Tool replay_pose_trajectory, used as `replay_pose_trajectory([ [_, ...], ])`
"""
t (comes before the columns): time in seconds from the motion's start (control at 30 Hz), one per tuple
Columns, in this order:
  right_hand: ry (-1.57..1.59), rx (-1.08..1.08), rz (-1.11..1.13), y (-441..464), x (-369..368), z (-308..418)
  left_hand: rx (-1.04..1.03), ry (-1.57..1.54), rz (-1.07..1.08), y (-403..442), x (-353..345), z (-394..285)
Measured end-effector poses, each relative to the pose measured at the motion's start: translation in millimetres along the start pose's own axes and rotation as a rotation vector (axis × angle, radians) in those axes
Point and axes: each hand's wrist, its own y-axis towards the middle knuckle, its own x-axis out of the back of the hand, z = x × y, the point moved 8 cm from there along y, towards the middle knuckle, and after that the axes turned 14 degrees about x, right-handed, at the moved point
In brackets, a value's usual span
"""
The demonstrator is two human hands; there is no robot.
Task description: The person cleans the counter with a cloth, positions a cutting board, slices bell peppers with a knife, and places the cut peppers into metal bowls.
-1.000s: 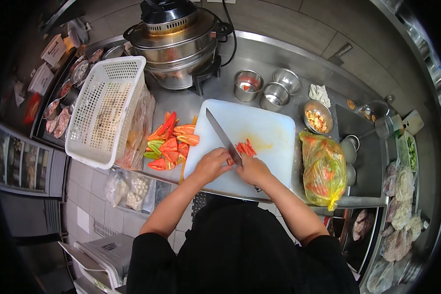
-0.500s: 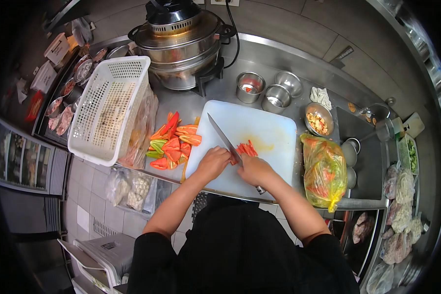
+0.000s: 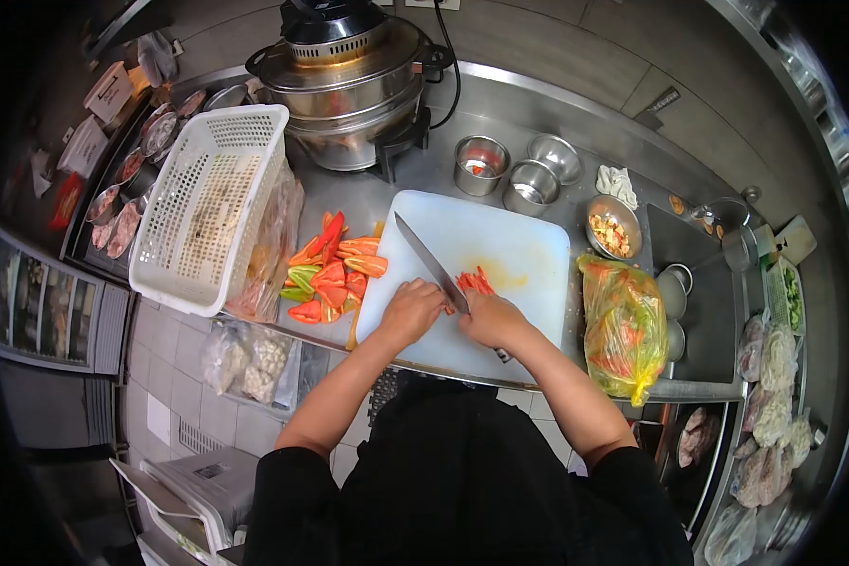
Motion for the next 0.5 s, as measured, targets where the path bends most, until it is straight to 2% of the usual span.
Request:
replay_pose_trajectory([
  [0.27,0.013,0.004,-0.026,1,-6,-2,0.004,0.019,-0.064,-4,4,-2],
  [0.37,0.043,-0.004,0.059,-4,-1,8,0.013,0.013,-0.07,-3,3,-2],
  [0.43,0.033,-0.042,-0.051,1,-18,-4,0.029,0.004,-0.096,-3,4,0],
  [0.5,0.027,0.006,-0.046,7,-12,-11,0.029,0.001,-0.11,-1,5,-1],
])
